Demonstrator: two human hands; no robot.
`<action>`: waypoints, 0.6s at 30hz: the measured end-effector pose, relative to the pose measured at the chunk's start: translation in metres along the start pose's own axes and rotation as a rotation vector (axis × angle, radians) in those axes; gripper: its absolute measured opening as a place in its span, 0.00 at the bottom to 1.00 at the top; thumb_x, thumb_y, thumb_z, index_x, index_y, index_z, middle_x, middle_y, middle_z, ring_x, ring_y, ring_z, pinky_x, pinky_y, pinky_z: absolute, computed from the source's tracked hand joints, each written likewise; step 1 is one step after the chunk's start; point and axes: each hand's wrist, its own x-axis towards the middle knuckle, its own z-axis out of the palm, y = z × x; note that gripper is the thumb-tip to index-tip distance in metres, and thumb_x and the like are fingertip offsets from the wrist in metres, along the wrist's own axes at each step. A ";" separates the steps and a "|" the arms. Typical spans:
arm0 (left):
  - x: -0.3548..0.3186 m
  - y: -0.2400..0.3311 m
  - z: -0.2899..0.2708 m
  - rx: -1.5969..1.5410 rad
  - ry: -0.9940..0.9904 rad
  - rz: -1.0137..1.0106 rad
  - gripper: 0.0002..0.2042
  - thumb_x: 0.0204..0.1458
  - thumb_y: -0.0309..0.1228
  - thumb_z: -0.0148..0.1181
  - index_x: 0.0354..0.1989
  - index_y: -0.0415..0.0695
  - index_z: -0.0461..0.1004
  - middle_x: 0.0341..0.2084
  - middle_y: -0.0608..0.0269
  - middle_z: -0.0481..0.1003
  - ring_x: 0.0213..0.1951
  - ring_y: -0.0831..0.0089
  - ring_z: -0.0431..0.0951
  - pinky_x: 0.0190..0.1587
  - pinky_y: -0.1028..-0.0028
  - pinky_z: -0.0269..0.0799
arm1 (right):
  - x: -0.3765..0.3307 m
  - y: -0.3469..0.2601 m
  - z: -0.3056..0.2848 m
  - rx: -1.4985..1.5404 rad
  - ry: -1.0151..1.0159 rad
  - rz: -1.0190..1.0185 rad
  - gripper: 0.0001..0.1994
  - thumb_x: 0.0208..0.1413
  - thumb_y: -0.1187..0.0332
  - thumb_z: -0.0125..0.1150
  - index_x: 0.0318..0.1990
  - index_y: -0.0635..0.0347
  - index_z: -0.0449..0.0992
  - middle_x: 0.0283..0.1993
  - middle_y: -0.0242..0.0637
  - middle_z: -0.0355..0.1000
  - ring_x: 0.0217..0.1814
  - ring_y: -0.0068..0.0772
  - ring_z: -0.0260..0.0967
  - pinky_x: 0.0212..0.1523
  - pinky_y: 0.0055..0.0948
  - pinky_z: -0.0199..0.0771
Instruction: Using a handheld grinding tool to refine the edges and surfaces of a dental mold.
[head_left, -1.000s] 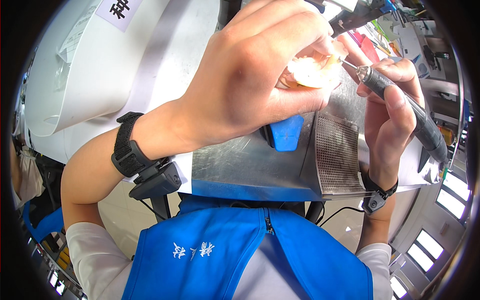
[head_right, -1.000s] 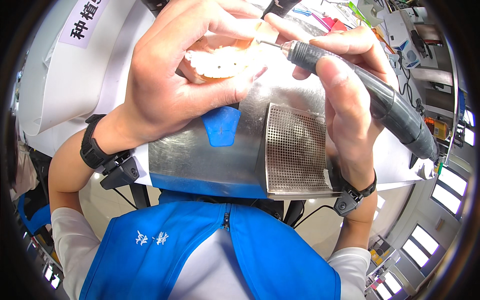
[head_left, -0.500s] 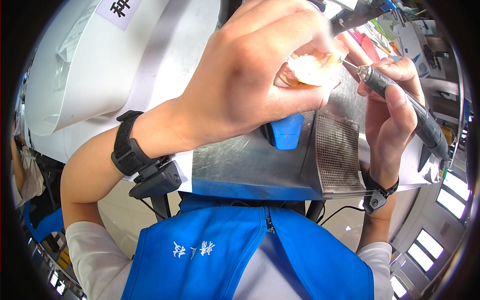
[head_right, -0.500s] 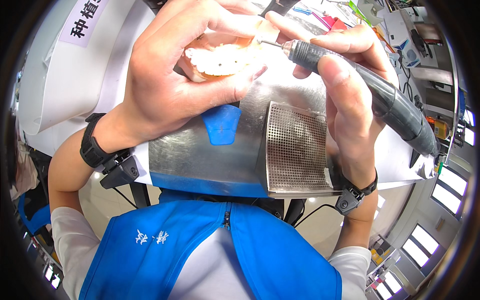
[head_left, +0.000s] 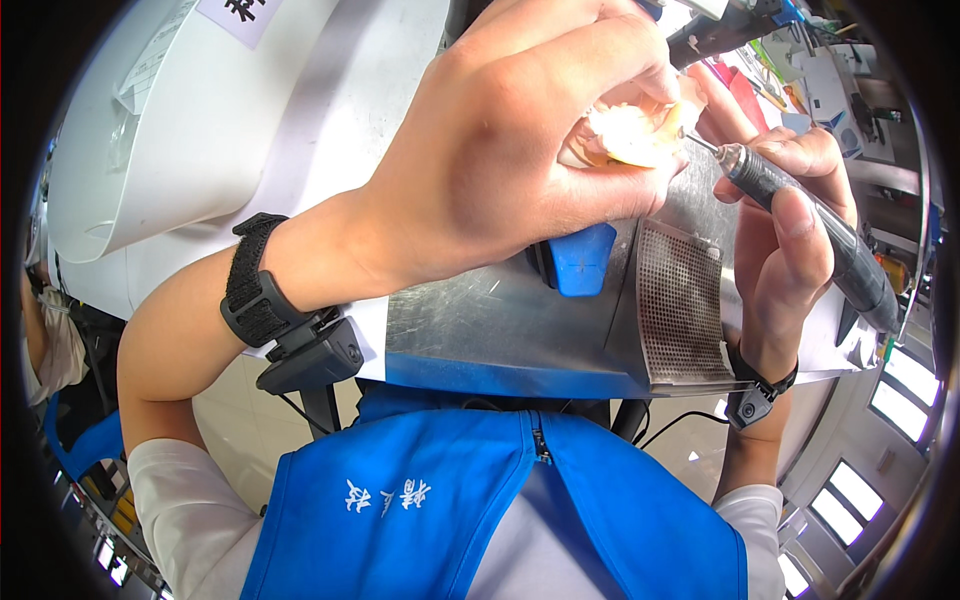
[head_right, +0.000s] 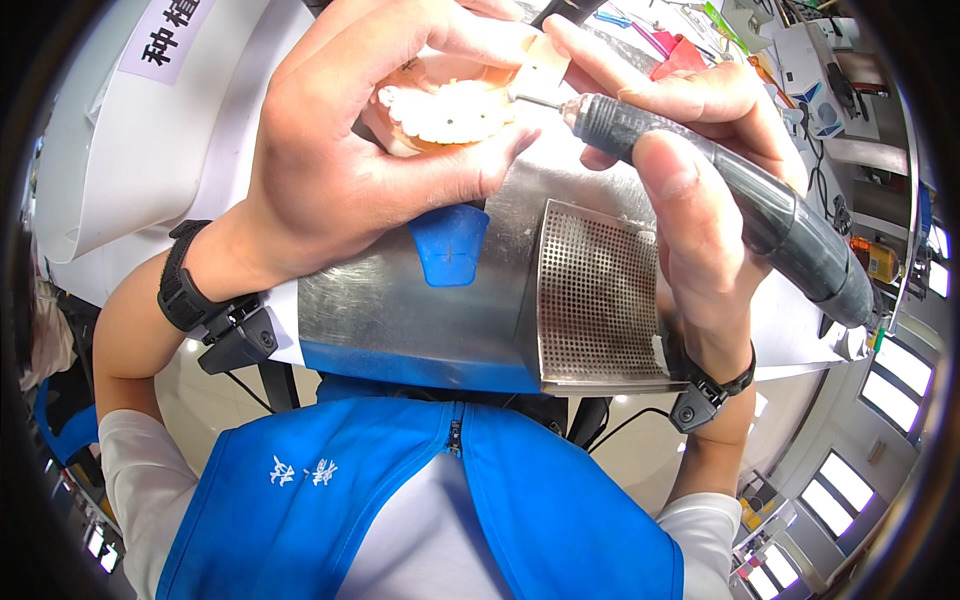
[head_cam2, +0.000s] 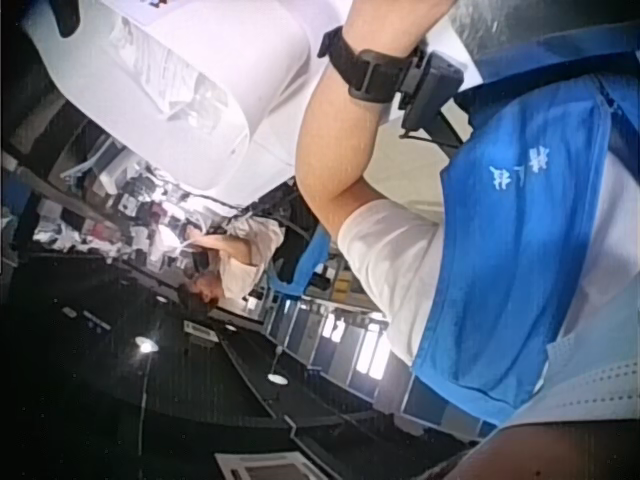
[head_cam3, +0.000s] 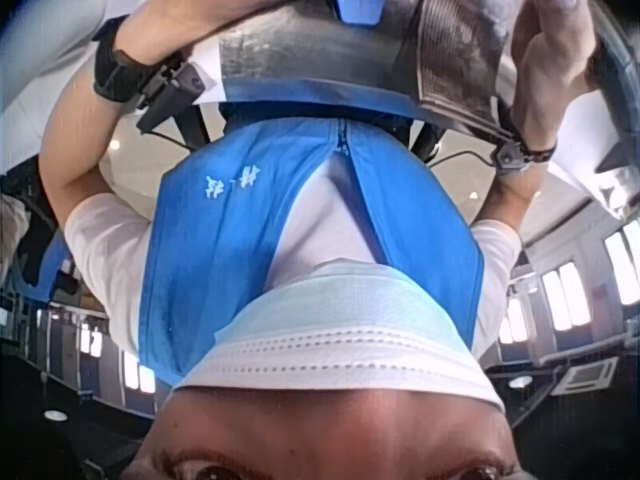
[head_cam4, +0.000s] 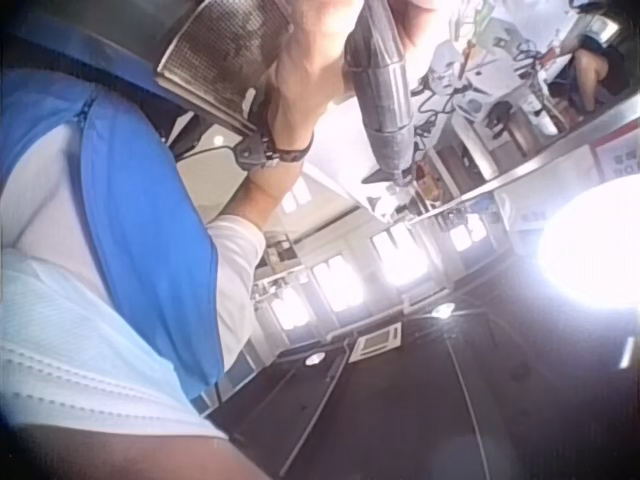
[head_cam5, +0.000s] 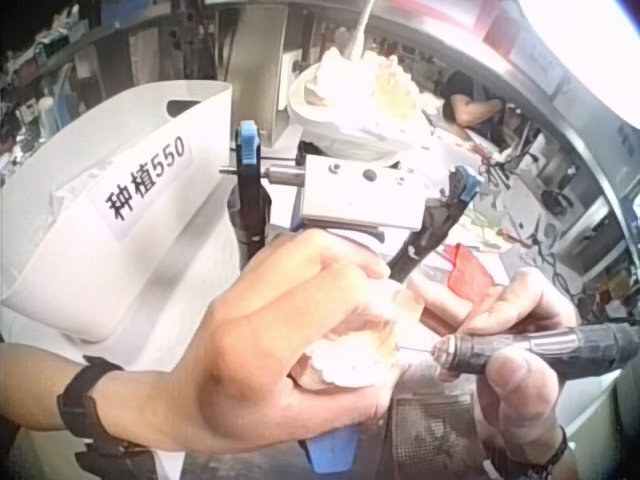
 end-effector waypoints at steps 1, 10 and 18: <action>0.000 0.000 0.000 -0.005 0.001 -0.001 0.16 0.40 0.22 0.73 0.38 0.36 0.75 0.38 0.47 0.74 0.40 0.54 0.77 0.42 0.66 0.75 | 0.000 0.000 0.000 0.000 0.000 0.000 0.19 0.58 0.57 0.64 0.45 0.66 0.75 0.38 0.45 0.76 0.39 0.32 0.75 0.47 0.29 0.73; 0.001 0.000 0.002 -0.010 -0.010 -0.023 0.16 0.40 0.21 0.73 0.39 0.35 0.77 0.38 0.47 0.74 0.40 0.55 0.78 0.42 0.67 0.75 | 0.002 0.000 0.000 -0.003 0.025 -0.016 0.17 0.57 0.58 0.63 0.45 0.64 0.74 0.37 0.43 0.75 0.38 0.32 0.74 0.44 0.28 0.72; -0.001 -0.002 0.004 -0.099 0.040 -0.036 0.17 0.40 0.22 0.74 0.41 0.36 0.78 0.40 0.46 0.74 0.42 0.54 0.79 0.43 0.67 0.76 | 0.002 -0.001 0.004 0.006 0.036 -0.031 0.18 0.58 0.57 0.61 0.45 0.64 0.74 0.39 0.43 0.74 0.39 0.29 0.72 0.45 0.25 0.70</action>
